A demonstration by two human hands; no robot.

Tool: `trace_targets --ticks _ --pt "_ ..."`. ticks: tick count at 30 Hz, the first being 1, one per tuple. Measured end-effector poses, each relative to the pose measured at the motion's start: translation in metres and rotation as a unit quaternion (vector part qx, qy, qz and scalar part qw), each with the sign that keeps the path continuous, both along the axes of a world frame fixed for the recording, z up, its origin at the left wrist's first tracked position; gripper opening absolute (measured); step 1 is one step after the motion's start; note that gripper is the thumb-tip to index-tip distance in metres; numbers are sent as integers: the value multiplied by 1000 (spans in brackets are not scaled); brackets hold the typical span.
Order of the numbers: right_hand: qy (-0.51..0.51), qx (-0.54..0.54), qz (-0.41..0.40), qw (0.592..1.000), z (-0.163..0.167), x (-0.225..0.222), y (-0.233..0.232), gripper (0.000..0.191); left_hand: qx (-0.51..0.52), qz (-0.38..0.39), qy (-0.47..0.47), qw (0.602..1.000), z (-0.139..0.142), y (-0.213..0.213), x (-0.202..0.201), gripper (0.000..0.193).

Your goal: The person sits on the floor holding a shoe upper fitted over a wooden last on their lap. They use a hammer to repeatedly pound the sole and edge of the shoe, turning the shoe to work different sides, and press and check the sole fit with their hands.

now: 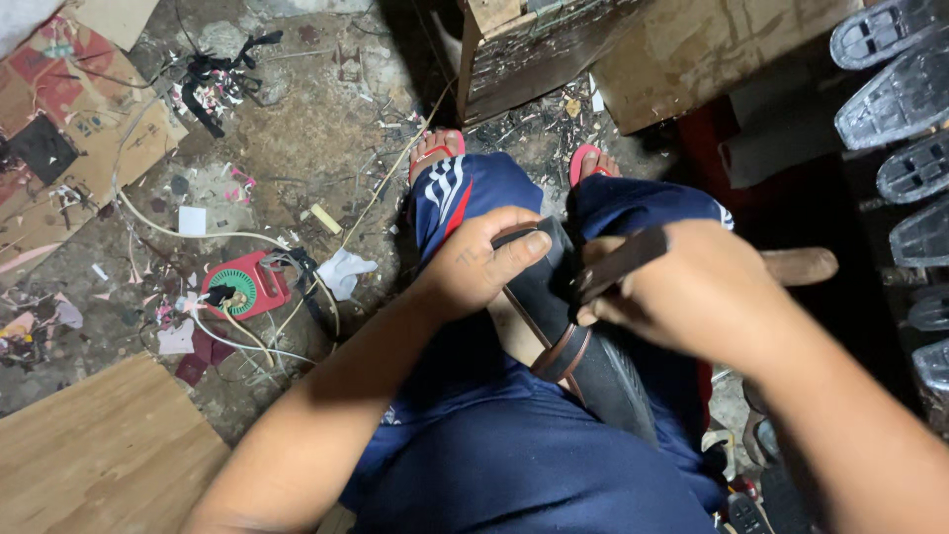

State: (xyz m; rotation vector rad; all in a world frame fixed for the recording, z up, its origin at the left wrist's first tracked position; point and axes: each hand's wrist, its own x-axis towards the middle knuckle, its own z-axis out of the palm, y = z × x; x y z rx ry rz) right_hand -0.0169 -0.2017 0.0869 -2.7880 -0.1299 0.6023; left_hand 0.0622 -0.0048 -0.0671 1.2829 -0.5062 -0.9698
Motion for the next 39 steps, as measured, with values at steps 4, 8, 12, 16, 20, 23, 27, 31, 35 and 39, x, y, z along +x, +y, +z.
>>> trace_targets --ticks 4,8,12,16,20,23,27,31,35,39 --pt "-44 -31 -3 999 -3 -14 0 21 39 14 11 999 -1 -20 0 36" --pt "-86 215 -215 949 -30 -43 -16 27 22 50 25 998 2 -22 0 36" --pt "-70 304 -313 897 -52 -70 -25 24 26 47 16 998 7 -13 8 38" --pt "-45 300 -368 879 -61 -71 -31 23 50 11 27 998 7 -8 11 41" --pt "-20 348 -349 870 -67 -43 -23 21 23 7 39 999 1 -8 16 44" --pt "16 354 -317 880 -67 -12 -19 31 36 -6 21 999 -1 -10 25 44" --pt "47 287 -190 938 -53 15 -35 24 92 -22 94 991 0 -22 35 45" --pt "-28 231 -178 956 -51 -2 -49 33 48 -12 -29 998 -2 -36 29 44" --pt "13 316 -215 924 -69 -38 -53 26 34 -20 -6 999 -15 -39 19 43" --pt "38 317 -270 909 -90 -50 -55 34 61 -31 -6 998 -26 -32 12 43"
